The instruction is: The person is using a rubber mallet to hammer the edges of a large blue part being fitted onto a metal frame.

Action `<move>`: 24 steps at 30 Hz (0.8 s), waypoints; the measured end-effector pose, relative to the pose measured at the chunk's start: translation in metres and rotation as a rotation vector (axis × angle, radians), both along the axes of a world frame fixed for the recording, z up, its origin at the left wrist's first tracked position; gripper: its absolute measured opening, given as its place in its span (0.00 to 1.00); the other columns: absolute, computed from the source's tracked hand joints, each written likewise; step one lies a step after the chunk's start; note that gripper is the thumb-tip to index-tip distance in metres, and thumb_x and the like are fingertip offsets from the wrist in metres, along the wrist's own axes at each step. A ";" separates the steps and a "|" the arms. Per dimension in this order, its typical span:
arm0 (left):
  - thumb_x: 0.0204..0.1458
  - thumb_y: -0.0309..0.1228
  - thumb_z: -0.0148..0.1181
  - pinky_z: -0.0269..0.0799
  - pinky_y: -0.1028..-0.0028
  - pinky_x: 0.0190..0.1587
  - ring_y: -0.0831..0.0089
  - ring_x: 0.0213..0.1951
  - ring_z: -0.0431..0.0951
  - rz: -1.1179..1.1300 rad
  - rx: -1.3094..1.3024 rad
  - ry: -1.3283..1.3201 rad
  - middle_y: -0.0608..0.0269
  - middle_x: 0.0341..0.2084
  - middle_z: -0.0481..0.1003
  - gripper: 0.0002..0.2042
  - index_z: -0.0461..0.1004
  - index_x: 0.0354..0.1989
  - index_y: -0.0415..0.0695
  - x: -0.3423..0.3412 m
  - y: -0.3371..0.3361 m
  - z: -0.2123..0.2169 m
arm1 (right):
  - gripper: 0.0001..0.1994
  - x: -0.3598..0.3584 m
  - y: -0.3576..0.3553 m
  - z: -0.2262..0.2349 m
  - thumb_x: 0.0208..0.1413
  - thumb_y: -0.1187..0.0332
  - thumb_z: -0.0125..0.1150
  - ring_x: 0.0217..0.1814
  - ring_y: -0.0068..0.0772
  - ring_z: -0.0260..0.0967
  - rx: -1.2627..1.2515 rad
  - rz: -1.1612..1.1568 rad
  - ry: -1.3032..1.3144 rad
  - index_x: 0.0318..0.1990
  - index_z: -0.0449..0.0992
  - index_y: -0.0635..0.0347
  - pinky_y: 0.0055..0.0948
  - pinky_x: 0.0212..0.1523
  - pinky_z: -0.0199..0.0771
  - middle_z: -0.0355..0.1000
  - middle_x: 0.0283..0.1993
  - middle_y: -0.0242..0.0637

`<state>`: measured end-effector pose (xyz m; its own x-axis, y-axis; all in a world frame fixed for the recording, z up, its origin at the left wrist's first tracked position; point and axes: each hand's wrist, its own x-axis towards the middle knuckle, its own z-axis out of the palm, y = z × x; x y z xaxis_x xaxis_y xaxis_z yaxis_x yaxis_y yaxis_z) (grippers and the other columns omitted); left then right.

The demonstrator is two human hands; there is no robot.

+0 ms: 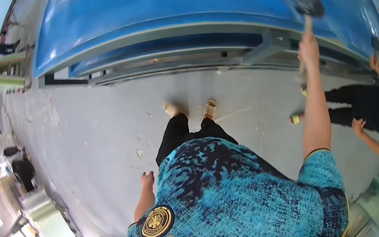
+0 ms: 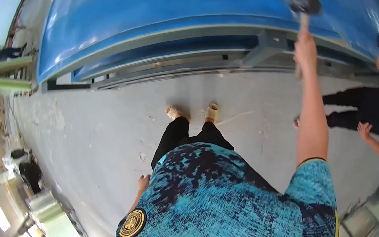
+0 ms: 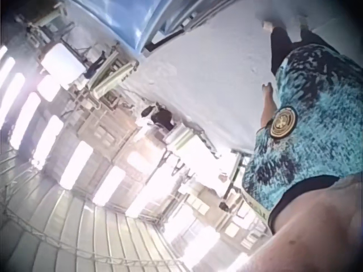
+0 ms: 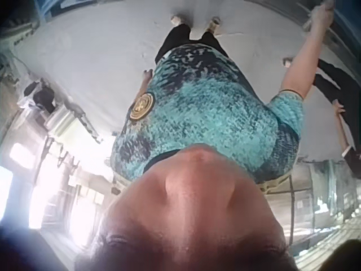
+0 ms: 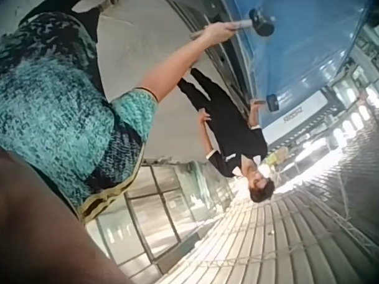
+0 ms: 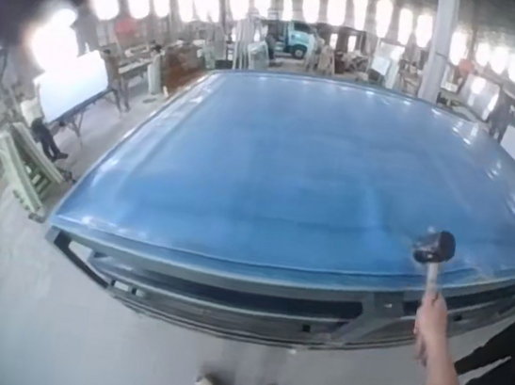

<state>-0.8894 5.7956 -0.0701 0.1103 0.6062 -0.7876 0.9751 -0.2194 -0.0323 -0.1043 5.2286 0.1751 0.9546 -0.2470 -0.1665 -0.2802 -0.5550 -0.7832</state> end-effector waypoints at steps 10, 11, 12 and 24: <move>0.63 0.49 0.69 0.75 0.52 0.71 0.41 0.69 0.78 0.127 0.136 -0.443 0.36 0.69 0.77 0.39 0.68 0.79 0.42 0.034 0.079 0.030 | 0.34 -0.009 0.049 -0.032 0.74 0.29 0.49 0.18 0.28 0.61 0.040 -0.167 0.004 0.48 0.77 0.56 0.36 0.19 0.62 0.59 0.22 0.29; 0.63 0.49 0.69 0.75 0.52 0.71 0.41 0.69 0.78 0.146 0.141 -0.453 0.36 0.69 0.77 0.39 0.68 0.79 0.42 0.030 0.096 0.037 | 0.34 -0.022 0.091 -0.029 0.75 0.29 0.48 0.19 0.28 0.62 -0.196 -0.069 0.142 0.46 0.76 0.54 0.36 0.19 0.63 0.60 0.22 0.29; 0.64 0.49 0.69 0.75 0.51 0.70 0.42 0.69 0.79 0.141 0.130 -0.498 0.38 0.69 0.77 0.38 0.69 0.79 0.43 0.024 0.114 0.044 | 0.34 -0.031 0.150 -0.004 0.74 0.28 0.48 0.19 0.27 0.62 -0.108 -0.020 0.232 0.46 0.76 0.54 0.37 0.19 0.63 0.59 0.22 0.29; 0.65 0.50 0.66 0.80 0.52 0.63 0.44 0.61 0.85 0.363 0.216 -0.541 0.43 0.60 0.84 0.30 0.77 0.72 0.46 -0.293 0.313 0.032 | 0.32 -0.280 0.781 -0.006 0.78 0.33 0.46 0.19 0.31 0.68 0.026 0.619 -0.052 0.46 0.75 0.57 0.36 0.19 0.68 0.68 0.24 0.31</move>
